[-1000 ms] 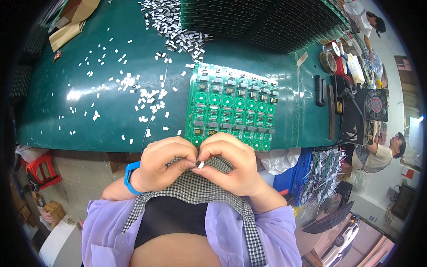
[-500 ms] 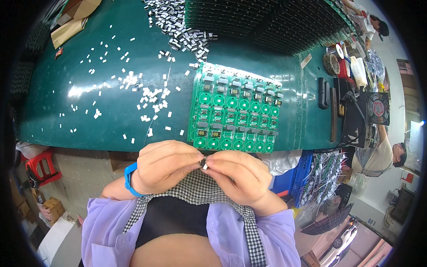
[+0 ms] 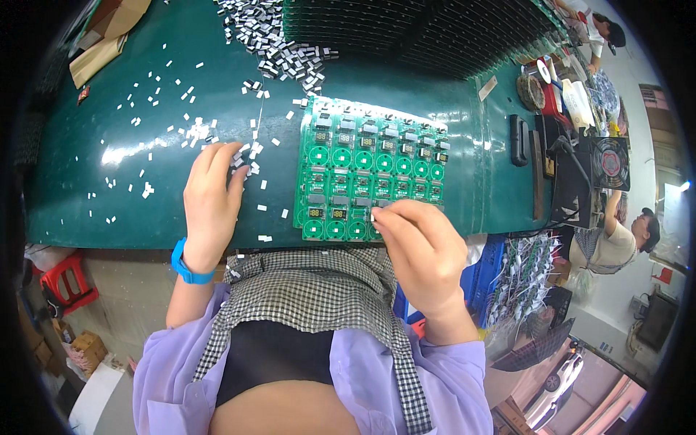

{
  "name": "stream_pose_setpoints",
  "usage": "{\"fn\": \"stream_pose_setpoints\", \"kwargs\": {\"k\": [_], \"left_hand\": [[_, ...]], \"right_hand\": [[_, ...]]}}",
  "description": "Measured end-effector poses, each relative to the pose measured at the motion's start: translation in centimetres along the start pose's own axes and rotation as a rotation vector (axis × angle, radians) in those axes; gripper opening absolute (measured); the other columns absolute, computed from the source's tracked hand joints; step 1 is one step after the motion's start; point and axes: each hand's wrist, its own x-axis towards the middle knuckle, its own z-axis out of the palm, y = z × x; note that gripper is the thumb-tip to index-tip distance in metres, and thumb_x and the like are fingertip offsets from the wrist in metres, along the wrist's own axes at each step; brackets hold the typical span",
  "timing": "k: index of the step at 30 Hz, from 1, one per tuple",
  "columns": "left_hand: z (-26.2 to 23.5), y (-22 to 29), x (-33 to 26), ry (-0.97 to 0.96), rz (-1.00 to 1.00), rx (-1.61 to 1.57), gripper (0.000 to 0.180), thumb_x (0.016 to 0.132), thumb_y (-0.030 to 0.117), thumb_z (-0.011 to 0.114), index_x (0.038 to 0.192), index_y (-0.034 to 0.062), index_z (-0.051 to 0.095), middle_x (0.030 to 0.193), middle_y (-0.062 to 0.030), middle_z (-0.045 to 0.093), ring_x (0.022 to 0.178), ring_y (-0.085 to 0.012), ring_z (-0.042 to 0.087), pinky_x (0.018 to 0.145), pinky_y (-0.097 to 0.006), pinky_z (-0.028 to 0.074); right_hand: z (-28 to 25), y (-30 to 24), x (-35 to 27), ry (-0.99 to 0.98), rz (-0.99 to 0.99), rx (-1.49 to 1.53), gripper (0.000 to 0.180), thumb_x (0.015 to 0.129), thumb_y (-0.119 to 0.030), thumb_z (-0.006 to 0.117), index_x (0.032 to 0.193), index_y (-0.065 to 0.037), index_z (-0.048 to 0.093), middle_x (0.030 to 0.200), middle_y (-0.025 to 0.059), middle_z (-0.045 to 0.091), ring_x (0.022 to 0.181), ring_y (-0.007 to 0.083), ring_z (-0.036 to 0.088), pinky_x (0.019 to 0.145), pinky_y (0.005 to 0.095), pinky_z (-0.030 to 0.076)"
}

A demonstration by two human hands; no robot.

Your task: The person assembles small silver electronic components onto green circuit boards by hand.

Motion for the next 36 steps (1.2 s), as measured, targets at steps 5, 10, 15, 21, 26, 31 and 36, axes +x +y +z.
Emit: {"fn": "stream_pose_setpoints", "kwargs": {"k": [5, 10, 15, 21, 26, 31, 36], "left_hand": [[0.8, -0.9, -0.3, -0.047, 0.043, 0.008, 0.022, 0.078, -0.005, 0.063, 0.099, 0.0, 0.062, 0.099, -0.0123, 0.062, 0.09, -0.0316, 0.06, 0.077, -0.038, 0.049], [0.9, -0.8, -0.2, -0.003, 0.036, -0.067, 0.023, 0.078, -0.007, 0.062, 0.1, 0.0007, 0.064, 0.098, -0.0118, 0.062, 0.089, -0.0303, 0.061, 0.077, -0.037, 0.049], [0.0, -0.6, -0.2, 0.071, 0.028, -0.101, 0.023, 0.077, -0.008, 0.063, 0.098, 0.0014, 0.066, 0.096, -0.0115, 0.064, 0.088, -0.0278, 0.062, 0.075, -0.035, 0.049], [-1.0, 0.2, -0.1, 0.078, 0.023, -0.264, 0.021, 0.077, -0.009, 0.065, 0.096, -0.0002, 0.066, 0.09, -0.0105, 0.066, 0.082, -0.0214, 0.063, 0.07, -0.03, 0.049], [-1.4, 1.2, -0.4, 0.013, -0.044, -0.49, 0.019, 0.079, -0.008, 0.064, 0.097, -0.0014, 0.066, 0.093, -0.0101, 0.065, 0.087, -0.0175, 0.063, 0.076, -0.027, 0.051], [-1.6, 1.7, -0.4, -0.054, -0.075, -0.634, 0.019, 0.081, -0.008, 0.063, 0.099, -0.0028, 0.065, 0.099, -0.0109, 0.064, 0.093, -0.0176, 0.062, 0.08, -0.027, 0.052], [-1.6, 2.1, -0.7, -0.084, -0.049, -0.734, 0.019, 0.082, -0.01, 0.061, 0.099, -0.0041, 0.065, 0.102, -0.0121, 0.062, 0.095, -0.0188, 0.061, 0.08, -0.028, 0.052]], "right_hand": [[0.7, -0.2, 0.4, 0.0, -0.064, -0.035, 0.025, 0.065, 0.008, 0.074, 0.088, 0.0, 0.068, 0.083, 0.0095, 0.064, 0.07, 0.0226, 0.064, 0.058, 0.0302, 0.052], [0.8, 0.1, 0.5, -0.014, -0.1, -0.048, 0.023, 0.065, 0.006, 0.074, 0.086, -0.001, 0.069, 0.082, 0.0083, 0.064, 0.07, 0.0219, 0.064, 0.057, 0.0298, 0.052], [0.8, -0.3, 0.7, -0.016, -0.075, -0.072, 0.022, 0.065, 0.005, 0.074, 0.085, -0.001, 0.068, 0.08, 0.0076, 0.063, 0.068, 0.0214, 0.064, 0.056, 0.0297, 0.051], [0.9, -0.1, 0.6, -0.022, -0.103, -0.082, 0.023, 0.065, 0.005, 0.074, 0.086, -0.001, 0.068, 0.081, 0.0076, 0.063, 0.068, 0.0212, 0.064, 0.055, 0.0297, 0.051], [0.8, 0.1, 0.6, -0.025, -0.12, -0.088, 0.024, 0.065, 0.005, 0.073, 0.087, -0.001, 0.068, 0.082, 0.0075, 0.063, 0.068, 0.0211, 0.064, 0.055, 0.0298, 0.051], [0.8, 0.1, 0.7, -0.024, -0.139, -0.075, 0.024, 0.064, 0.005, 0.073, 0.087, -0.002, 0.068, 0.082, 0.0073, 0.063, 0.068, 0.0211, 0.064, 0.054, 0.0297, 0.051], [0.7, -0.2, 0.7, -0.032, -0.103, -0.075, 0.022, 0.064, 0.008, 0.075, 0.084, 0.001, 0.068, 0.079, 0.0092, 0.063, 0.067, 0.0219, 0.064, 0.056, 0.0289, 0.05]]}}
